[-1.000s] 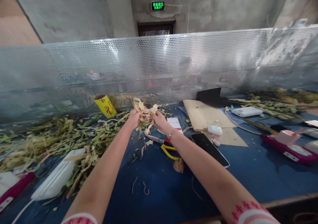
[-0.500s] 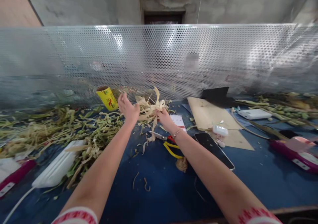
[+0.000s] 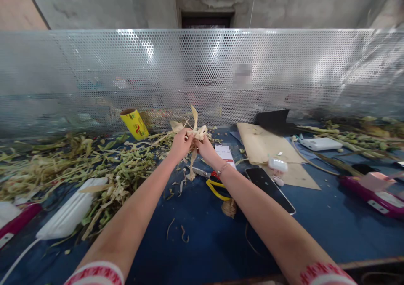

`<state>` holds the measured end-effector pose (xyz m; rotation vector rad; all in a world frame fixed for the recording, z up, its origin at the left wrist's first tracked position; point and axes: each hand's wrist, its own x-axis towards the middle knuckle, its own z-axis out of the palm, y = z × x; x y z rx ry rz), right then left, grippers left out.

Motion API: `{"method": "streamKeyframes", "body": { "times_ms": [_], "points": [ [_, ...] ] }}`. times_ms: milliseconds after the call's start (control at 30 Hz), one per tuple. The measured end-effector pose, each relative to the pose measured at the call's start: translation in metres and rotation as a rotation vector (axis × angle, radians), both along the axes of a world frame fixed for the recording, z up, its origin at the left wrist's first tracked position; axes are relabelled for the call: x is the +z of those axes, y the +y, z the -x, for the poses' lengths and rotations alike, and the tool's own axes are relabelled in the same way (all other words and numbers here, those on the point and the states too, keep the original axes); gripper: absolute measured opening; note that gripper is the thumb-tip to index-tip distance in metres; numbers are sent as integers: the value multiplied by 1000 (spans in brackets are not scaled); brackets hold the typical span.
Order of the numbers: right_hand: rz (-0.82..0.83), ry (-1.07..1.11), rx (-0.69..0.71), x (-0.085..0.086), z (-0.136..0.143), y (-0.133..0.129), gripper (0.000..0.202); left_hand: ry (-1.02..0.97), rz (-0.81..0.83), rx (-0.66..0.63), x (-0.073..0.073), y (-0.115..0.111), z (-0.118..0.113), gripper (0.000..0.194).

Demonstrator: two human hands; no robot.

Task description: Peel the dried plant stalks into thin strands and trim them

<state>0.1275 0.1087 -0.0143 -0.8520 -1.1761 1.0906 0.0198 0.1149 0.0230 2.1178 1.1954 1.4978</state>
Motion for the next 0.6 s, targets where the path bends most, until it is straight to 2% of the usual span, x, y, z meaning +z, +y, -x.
{"method": "streamKeyframes", "body": {
  "times_ms": [133,267,400,600],
  "points": [
    [89,136,113,12,4,-12,25,-163,71,12,6,-4,-1,6],
    [192,206,108,22,4,-19,22,-196,115,-42,7,-6,-4,9],
    [152,229,83,26,2,-21,16,-241,147,-63,5,-4,-7,3],
    [171,234,212,26,3,-20,19,-544,266,-110,5,-2,-11,4]
  ]
}}
